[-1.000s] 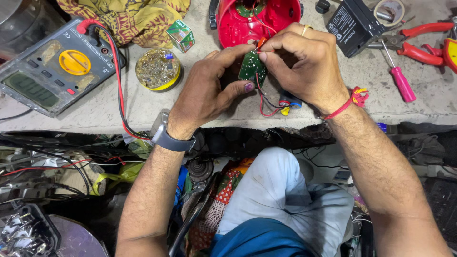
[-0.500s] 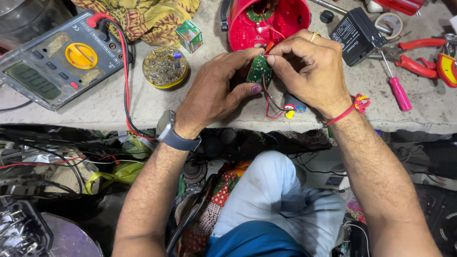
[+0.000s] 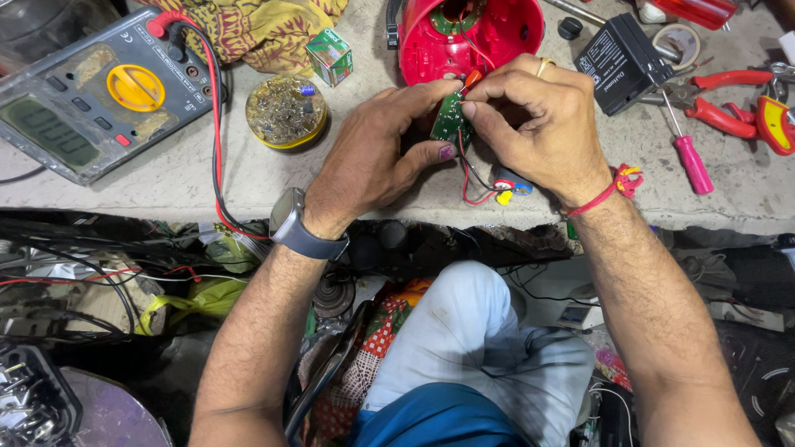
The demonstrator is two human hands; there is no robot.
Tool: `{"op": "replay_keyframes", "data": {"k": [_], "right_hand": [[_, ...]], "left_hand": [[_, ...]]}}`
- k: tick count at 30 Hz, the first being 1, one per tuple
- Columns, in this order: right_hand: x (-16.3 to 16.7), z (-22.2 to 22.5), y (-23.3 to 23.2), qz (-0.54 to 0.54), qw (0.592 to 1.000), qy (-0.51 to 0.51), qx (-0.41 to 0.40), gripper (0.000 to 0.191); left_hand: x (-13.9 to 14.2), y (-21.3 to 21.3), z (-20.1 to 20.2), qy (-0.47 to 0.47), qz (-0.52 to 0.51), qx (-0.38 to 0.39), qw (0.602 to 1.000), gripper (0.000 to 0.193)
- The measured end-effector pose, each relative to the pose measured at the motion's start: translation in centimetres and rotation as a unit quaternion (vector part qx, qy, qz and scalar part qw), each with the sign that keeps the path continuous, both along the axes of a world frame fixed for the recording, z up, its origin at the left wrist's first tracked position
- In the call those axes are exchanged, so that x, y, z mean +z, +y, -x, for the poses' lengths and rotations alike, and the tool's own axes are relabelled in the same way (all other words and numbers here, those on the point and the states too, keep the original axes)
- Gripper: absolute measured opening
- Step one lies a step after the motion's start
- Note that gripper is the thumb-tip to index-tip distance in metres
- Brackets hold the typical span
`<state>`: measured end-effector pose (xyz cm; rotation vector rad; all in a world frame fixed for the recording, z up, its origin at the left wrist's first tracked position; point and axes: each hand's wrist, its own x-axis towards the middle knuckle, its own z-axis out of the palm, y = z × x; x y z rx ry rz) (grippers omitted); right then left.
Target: The person applies flux to a circuit board, then uses a soldering iron to reflow solder on several joints. They repeatedly reposition the board and apply heat to different points while holding the board steady with the other hand.
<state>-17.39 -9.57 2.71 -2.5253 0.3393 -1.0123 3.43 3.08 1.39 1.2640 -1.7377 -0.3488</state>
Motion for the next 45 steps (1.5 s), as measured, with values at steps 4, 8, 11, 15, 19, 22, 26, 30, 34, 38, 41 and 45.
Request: {"op": "replay_keyframes", "data": {"k": [4, 8, 11, 15, 19, 22, 26, 30, 34, 38, 41, 45], "right_hand": [[0.1, 0.0, -0.2, 0.038, 0.999, 0.001, 0.006, 0.008], [0.1, 0.0, 0.1, 0.002, 1.0, -0.009, 0.005, 0.007], [0.2, 0.0, 0.2, -0.013, 1.0, -0.014, 0.006, 0.008], [0.2, -0.2, 0.2, 0.01, 1.0, -0.004, 0.006, 0.007], [0.3, -0.2, 0.2, 0.014, 1.0, -0.004, 0.002, 0.007], [0.2, -0.2, 0.3, -0.03, 0.999, -0.017, -0.005, 0.007], [0.2, -0.3, 0.2, -0.007, 1.0, -0.019, -0.007, 0.007], [-0.1, -0.4, 0.2, -0.016, 0.999, -0.027, -0.01, 0.007], [-0.1, -0.4, 0.2, 0.012, 0.999, -0.028, -0.02, 0.007], [0.2, 0.1, 0.1, -0.024, 0.999, -0.023, -0.007, 0.006], [0.6, 0.6, -0.1, -0.048, 0.999, 0.005, 0.012, 0.007], [0.8, 0.7, -0.1, -0.047, 0.997, 0.03, 0.051, 0.008]], "left_hand": [[-0.1, -0.1, 0.1, -0.001, -0.012, 0.007, 1.0, 0.061], [-0.1, -0.1, 0.0, -0.003, 0.01, -0.002, 1.0, 0.06], [-0.1, -0.1, 0.0, -0.001, 0.004, 0.0, 1.0, 0.06], [0.0, -0.1, 0.1, 0.0, -0.004, 0.0, 1.0, 0.06], [0.0, -0.1, 0.1, -0.01, 0.002, 0.008, 1.0, 0.061], [0.0, -0.1, 0.1, 0.002, -0.001, -0.001, 1.0, 0.06], [0.0, -0.2, 0.2, -0.002, -0.006, 0.006, 1.0, 0.06], [-0.1, -0.2, 0.1, -0.003, -0.001, 0.003, 1.0, 0.06], [-0.2, -0.1, 0.0, -0.003, 0.002, -0.001, 1.0, 0.059], [-0.4, -0.2, -0.2, -0.01, 0.013, 0.0, 1.0, 0.06], [-0.4, -0.1, -0.3, -0.008, -0.017, 0.01, 1.0, 0.062], [-0.3, -0.1, -0.2, -0.011, -0.016, 0.003, 1.0, 0.065]]}}
